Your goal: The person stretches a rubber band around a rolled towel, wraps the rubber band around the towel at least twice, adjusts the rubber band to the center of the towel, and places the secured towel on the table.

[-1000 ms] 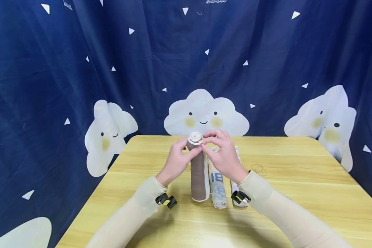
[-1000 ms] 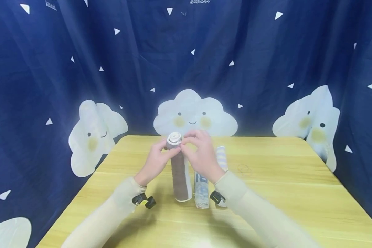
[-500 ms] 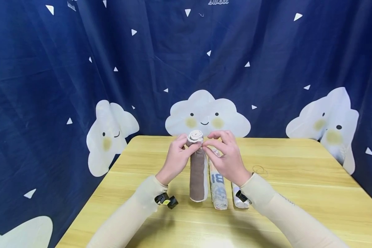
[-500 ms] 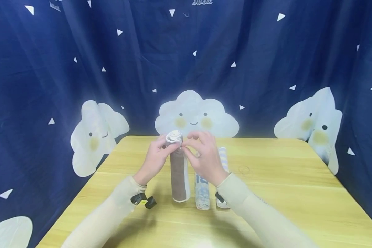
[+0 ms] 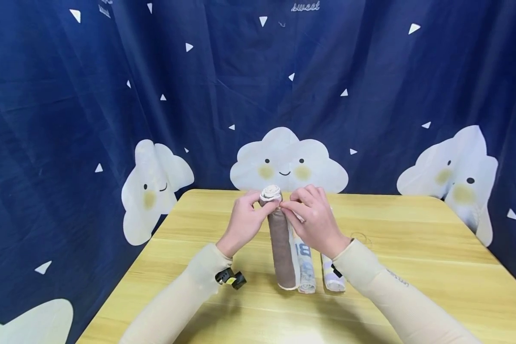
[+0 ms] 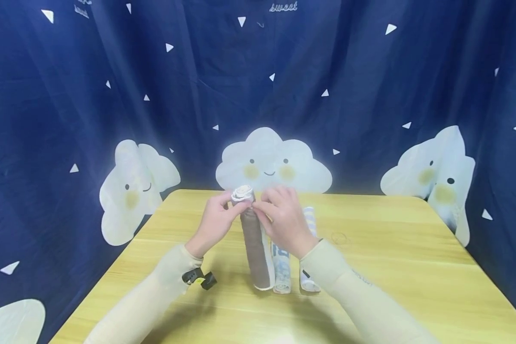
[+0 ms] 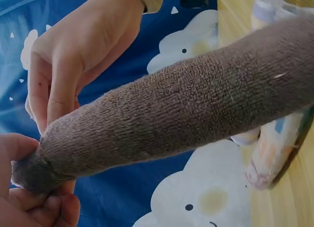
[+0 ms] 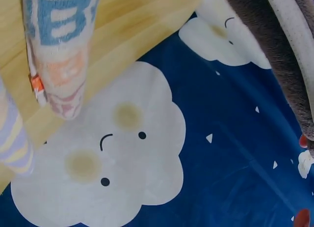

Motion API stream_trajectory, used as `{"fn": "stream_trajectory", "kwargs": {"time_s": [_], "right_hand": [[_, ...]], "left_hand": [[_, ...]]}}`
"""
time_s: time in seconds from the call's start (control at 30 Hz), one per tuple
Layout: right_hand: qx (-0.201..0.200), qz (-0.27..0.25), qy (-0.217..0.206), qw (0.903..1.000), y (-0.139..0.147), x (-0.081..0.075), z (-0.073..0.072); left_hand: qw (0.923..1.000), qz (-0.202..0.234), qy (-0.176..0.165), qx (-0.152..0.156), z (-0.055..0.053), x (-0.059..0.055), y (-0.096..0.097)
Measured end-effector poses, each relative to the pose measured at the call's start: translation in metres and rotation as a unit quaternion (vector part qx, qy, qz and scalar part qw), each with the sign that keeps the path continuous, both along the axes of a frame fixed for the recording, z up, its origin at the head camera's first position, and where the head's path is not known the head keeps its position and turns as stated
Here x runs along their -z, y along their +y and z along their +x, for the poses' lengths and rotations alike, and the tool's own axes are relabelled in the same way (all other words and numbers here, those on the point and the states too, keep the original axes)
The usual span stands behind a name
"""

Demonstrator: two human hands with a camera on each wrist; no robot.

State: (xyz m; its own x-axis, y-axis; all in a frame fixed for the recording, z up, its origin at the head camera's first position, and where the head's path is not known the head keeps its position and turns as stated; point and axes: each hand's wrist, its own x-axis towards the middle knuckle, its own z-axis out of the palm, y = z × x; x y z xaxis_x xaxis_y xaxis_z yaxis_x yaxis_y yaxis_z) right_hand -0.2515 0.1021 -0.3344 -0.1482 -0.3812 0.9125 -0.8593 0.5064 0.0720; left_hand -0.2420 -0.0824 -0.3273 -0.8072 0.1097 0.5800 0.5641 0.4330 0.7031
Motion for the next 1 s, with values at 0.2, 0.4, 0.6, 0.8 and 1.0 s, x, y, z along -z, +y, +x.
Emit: {"fn": "stream_trajectory", "kwargs": {"time_s": [0.2,0.4,0.6,0.8,1.0], "right_hand": [[0.002,0.017,0.0,0.9999,-0.001,0.003,-0.003],[0.002,0.032,-0.013,0.9994,0.0,0.004,-0.003],[-0.002,0.042,-0.025,0.9988,0.002,0.005,-0.003],[0.011,0.065,0.022,0.9976,0.002,0.006,-0.003],[0.031,0.116,0.028,0.9924,-0.002,0.007,-0.004]], "left_hand": [[0.9984,-0.031,0.047,0.007,-0.004,0.007,-0.003],[0.9952,-0.059,0.076,0.02,-0.009,0.013,-0.006],[0.9967,-0.052,0.048,0.041,-0.012,0.014,-0.007],[0.9974,-0.043,0.021,0.054,-0.014,0.013,-0.007],[0.9982,-0.034,0.002,0.049,-0.015,0.015,-0.005]]}}
